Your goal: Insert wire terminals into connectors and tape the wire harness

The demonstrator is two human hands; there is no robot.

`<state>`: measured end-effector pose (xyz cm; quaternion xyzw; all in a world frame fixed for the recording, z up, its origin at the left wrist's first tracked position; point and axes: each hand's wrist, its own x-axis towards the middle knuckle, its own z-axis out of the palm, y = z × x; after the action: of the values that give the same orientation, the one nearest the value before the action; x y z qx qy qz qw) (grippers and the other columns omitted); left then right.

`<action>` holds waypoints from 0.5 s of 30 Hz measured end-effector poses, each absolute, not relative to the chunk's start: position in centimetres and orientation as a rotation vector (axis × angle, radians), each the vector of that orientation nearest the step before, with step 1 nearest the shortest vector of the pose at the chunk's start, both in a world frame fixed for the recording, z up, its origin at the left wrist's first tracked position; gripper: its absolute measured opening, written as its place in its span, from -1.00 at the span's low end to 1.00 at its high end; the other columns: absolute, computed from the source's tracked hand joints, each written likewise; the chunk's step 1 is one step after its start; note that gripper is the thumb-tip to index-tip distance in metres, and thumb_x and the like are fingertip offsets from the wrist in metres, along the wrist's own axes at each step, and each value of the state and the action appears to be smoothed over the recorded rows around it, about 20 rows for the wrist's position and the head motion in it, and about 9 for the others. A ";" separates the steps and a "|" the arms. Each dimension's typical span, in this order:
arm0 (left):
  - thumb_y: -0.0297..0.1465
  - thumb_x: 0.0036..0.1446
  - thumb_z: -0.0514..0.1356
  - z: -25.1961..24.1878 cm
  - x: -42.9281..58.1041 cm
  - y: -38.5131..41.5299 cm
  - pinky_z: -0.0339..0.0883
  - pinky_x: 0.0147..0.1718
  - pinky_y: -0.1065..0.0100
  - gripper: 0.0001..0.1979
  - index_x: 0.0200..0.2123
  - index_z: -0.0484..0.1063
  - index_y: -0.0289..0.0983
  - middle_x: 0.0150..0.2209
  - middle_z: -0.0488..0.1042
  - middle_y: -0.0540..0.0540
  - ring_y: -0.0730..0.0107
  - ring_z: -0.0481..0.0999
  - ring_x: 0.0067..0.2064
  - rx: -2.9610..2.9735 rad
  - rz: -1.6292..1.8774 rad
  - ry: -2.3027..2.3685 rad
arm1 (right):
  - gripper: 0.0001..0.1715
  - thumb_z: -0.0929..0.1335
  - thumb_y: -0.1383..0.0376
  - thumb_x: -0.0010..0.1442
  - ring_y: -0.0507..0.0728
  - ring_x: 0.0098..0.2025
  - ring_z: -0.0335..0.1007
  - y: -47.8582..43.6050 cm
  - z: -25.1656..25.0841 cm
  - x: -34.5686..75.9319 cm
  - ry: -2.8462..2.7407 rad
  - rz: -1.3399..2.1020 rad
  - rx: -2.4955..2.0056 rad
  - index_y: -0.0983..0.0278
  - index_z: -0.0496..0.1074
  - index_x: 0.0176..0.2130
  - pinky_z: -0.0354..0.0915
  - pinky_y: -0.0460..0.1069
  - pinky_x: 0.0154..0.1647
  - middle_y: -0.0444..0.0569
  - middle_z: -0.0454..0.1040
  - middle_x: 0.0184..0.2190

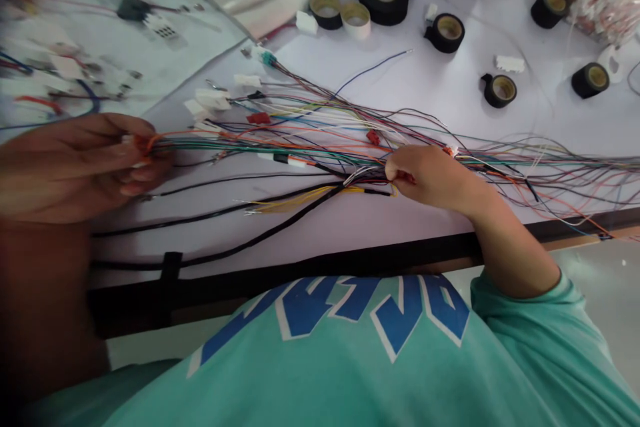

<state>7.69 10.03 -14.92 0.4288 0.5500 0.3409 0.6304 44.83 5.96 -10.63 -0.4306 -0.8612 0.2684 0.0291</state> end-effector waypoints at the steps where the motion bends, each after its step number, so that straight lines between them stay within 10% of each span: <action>1: -0.53 -0.34 0.34 -15.0 7.7 10.1 -0.01 -0.79 0.53 -0.71 -0.47 0.33 -0.25 -0.65 0.27 0.04 0.54 0.21 -0.70 0.982 0.782 1.260 | -0.81 0.21 0.42 0.09 0.01 -0.40 0.23 6.1 -10.6 45.1 -2.649 0.857 -1.318 0.28 0.38 -0.42 0.08 -0.09 -0.34 -0.09 0.42 -0.44; 15: -0.50 -0.29 0.34 -16.3 5.9 10.3 0.04 -0.78 0.57 -0.71 -0.41 0.36 -0.28 -0.58 0.32 0.02 0.62 0.19 -0.68 1.046 0.757 1.237 | -0.73 0.18 0.34 0.21 0.08 -0.35 0.30 5.1 -9.7 43.9 -2.800 0.702 -1.606 0.30 0.43 -0.35 0.03 -0.05 -0.35 0.01 0.48 -0.36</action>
<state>5.88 10.29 -16.34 0.4561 0.5391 0.3302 0.6263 43.88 5.15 -9.65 -0.4848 -0.8448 0.2117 -0.0807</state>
